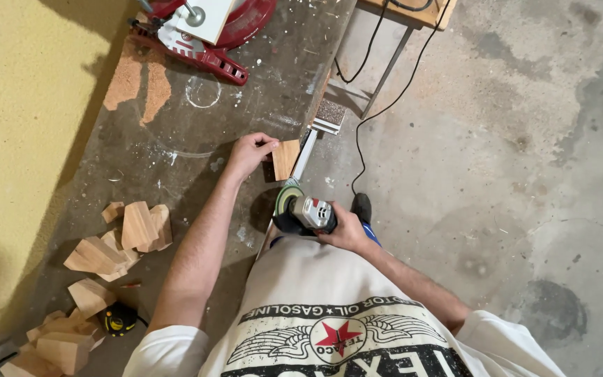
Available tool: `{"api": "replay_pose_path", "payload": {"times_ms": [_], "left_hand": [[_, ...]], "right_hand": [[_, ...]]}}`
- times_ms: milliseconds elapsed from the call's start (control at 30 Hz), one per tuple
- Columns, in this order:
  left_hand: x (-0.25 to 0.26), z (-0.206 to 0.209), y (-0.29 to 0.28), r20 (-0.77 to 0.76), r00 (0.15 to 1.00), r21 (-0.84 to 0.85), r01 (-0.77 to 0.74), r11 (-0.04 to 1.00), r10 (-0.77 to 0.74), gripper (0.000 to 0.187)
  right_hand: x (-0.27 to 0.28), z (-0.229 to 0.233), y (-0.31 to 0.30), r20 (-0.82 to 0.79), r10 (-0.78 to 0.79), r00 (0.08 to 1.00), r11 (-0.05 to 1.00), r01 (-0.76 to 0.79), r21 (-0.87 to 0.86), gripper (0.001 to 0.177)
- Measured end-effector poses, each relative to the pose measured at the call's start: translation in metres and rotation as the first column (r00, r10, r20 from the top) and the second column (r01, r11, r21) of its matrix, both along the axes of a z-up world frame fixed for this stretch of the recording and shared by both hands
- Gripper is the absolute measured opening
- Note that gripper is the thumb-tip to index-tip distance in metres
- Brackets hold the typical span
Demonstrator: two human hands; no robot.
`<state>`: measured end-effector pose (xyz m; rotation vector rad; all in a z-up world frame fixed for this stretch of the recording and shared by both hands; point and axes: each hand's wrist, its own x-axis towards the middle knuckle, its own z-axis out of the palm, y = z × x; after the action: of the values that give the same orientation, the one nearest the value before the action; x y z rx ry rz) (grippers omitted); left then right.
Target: The person uses an angle grinder with a sanding disc to smooth the edges of small wooden pieces. They hold each piece on a workbench, sand the edges, and then place the finished piece aside before picking up the next one.
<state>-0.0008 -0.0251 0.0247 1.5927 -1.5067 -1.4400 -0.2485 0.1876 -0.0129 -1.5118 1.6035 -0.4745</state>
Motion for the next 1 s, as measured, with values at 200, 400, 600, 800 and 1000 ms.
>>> {"api": "replay_pose_path", "payload": {"times_ms": [200, 400, 600, 800, 1000], "left_hand": [[0.000, 0.013, 0.006, 0.020, 1.000, 0.011, -0.016, 1.000, 0.016, 0.019], [-0.002, 0.007, 0.005, 0.032, 0.999, 0.029, -0.011, 1.000, 0.010, 0.020], [-0.004, 0.008, 0.004, -0.003, 1.000, 0.032, -0.015, 0.999, 0.015, 0.019], [0.000, 0.006, 0.004, -0.004, 1.000, 0.026, -0.027, 0.999, 0.027, 0.020], [0.002, -0.008, 0.000, -0.028, 1.000, 0.012, -0.009, 1.000, 0.009, 0.020]], "right_hand": [[0.014, -0.033, -0.009, 0.151, -0.183, 0.971, 0.982, 0.188, -0.025, 0.079], [0.008, -0.024, -0.041, 0.181, -0.239, 0.954, 0.961, 0.259, -0.094, 0.071], [0.008, -0.015, -0.040, 0.183, -0.252, 0.950, 0.950, 0.279, -0.139, 0.067], [0.011, -0.008, 0.002, 0.096, -0.126, 0.987, 0.992, 0.127, -0.002, 0.079], [-0.003, 0.034, -0.018, -0.123, -0.061, 0.991, 0.998, 0.064, 0.022, 0.078]]}}
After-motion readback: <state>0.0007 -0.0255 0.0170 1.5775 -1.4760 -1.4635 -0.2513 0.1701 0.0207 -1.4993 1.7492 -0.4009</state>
